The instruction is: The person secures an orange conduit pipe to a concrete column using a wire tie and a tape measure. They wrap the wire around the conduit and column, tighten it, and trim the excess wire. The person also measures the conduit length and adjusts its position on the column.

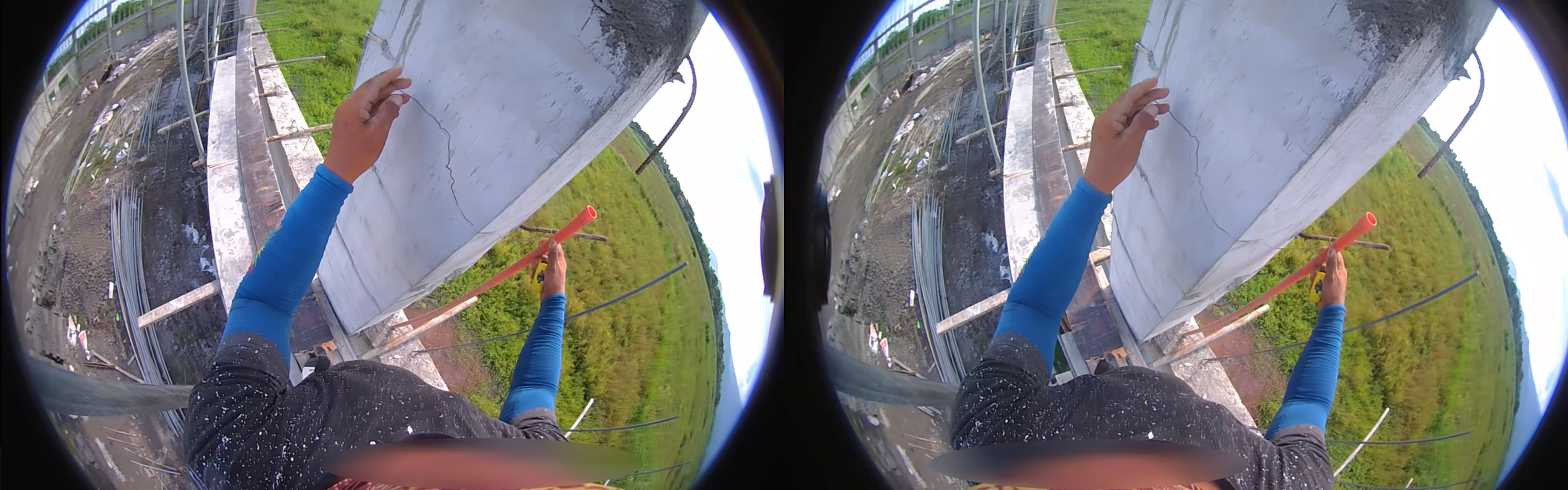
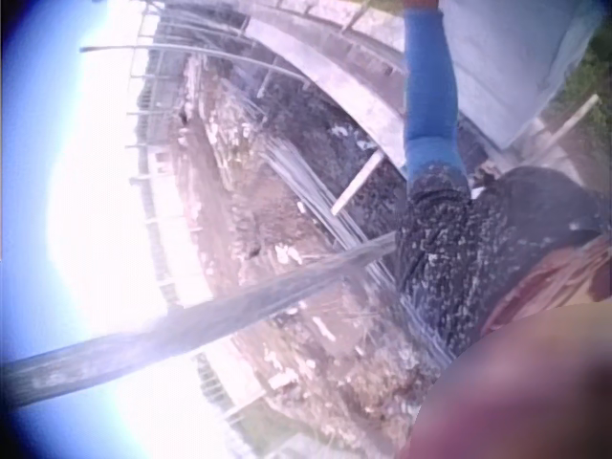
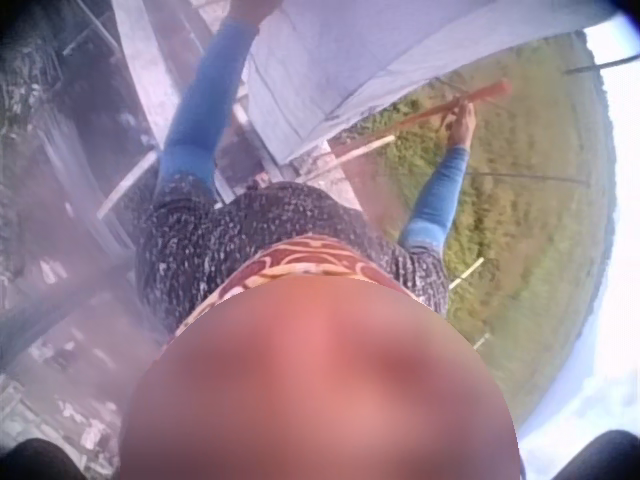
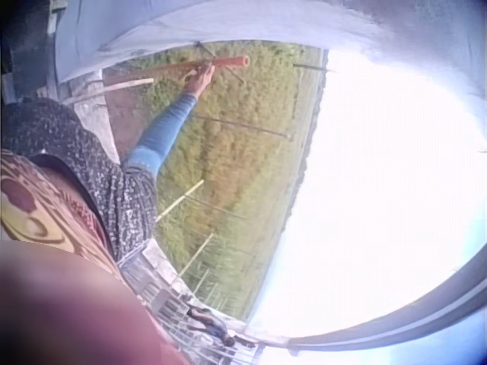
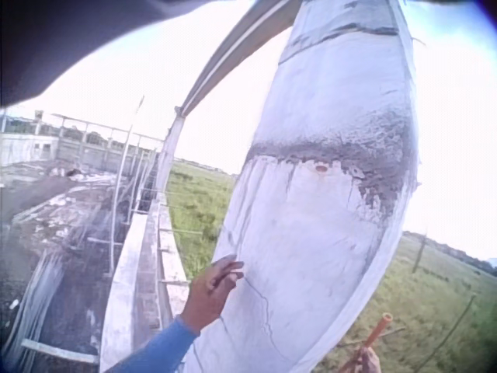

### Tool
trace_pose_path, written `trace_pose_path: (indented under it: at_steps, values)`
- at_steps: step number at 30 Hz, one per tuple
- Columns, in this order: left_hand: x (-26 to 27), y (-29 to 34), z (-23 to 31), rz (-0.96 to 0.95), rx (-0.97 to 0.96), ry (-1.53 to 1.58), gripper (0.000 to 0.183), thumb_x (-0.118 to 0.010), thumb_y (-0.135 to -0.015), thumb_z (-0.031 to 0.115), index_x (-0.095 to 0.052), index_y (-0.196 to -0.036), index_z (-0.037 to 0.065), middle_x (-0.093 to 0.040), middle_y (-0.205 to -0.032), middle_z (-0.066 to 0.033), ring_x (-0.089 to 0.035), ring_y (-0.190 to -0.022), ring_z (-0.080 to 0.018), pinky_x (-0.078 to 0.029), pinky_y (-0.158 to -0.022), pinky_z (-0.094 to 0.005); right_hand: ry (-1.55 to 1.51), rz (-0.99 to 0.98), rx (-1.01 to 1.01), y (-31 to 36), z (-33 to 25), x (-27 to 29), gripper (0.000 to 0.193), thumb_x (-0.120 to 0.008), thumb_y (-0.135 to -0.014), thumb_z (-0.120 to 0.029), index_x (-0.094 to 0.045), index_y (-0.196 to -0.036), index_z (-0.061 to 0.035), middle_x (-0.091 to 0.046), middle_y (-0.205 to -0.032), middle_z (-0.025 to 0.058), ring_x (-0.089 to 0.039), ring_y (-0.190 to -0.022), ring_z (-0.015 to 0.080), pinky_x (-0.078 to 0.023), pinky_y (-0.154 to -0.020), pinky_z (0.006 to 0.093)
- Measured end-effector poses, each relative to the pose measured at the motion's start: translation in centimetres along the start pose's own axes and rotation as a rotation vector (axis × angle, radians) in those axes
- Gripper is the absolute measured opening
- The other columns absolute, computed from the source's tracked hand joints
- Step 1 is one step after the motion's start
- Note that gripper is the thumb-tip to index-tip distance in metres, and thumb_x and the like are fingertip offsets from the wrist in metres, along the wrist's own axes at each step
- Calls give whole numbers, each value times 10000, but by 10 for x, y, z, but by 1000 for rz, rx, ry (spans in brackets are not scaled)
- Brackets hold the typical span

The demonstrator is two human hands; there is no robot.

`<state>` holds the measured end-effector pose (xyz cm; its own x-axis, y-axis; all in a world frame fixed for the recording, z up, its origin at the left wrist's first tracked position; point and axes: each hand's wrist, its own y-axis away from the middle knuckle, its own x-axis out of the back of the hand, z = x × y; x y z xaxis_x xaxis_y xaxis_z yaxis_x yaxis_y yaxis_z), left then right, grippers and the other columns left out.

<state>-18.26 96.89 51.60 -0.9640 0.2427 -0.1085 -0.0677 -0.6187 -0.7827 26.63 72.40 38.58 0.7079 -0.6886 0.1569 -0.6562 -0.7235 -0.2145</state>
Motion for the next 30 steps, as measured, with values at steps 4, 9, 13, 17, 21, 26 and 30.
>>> trace_pose_path:
  at_steps: [4,9,13,17,21,26,30]
  values:
    - [12,-9,-12,-40,214,489,662,-586,-1061,212,-287,-1607,-12,-690,-1336,-198,-716,-1160,-276,-589,-962,-333,0,29,8,2,-3,-2,537,-570,-1059,-529,-618,-1284,-44,-671,-799,75,-613,-582,124,-502,-495,276]
    - [36,-14,-10,-202,292,215,392,-589,-1077,314,-596,-1357,40,-756,-1100,-157,-745,-974,-214,-602,-832,-317,6,-51,-109,5,-10,2,511,-583,-1064,-492,-637,-1265,-25,-677,-945,76,-642,-737,128,-530,-624,288]
    - [65,-15,2,-461,560,170,523,-570,-1091,372,-494,-1447,-4,-760,-1148,-141,-764,-946,-212,-623,-821,-326,17,-12,-70,4,-7,-2,497,-579,-1071,-471,-642,-1271,-21,-680,-929,73,-637,-717,117,-526,-620,277]
    - [57,8,10,-389,645,240,630,-582,-1082,402,-408,-1543,10,-753,-1144,-151,-765,-945,-220,-624,-835,-324,37,46,-47,5,-6,-7,498,-599,-1063,-473,-654,-1265,-22,-679,-915,67,-634,-717,114,-529,-635,273]
    - [30,31,26,-384,710,284,696,-564,-1086,431,-322,-1592,20,-756,-1112,-156,-765,-940,-208,-623,-786,-322,41,28,-54,8,-11,-8,482,-614,-1058,-466,-660,-1254,-28,-677,-906,69,-631,-715,115,-528,-641,271]
    - [19,71,50,-421,736,152,621,-598,-1075,424,-424,-1536,46,-758,-1015,-133,-751,-885,-165,-598,-700,-290,44,48,-80,10,-15,-10,444,-621,-1061,-437,-658,-1220,-24,-681,-864,58,-627,-665,109,-521,-603,274]
    - [27,117,61,-421,658,97,565,-649,-1053,407,-501,-1472,59,-753,-970,-105,-735,-838,-142,-581,-680,-287,42,30,-22,8,-10,-12,478,-630,-1048,-477,-647,-1229,-35,-665,-801,59,-634,-629,112,-528,-517,253]
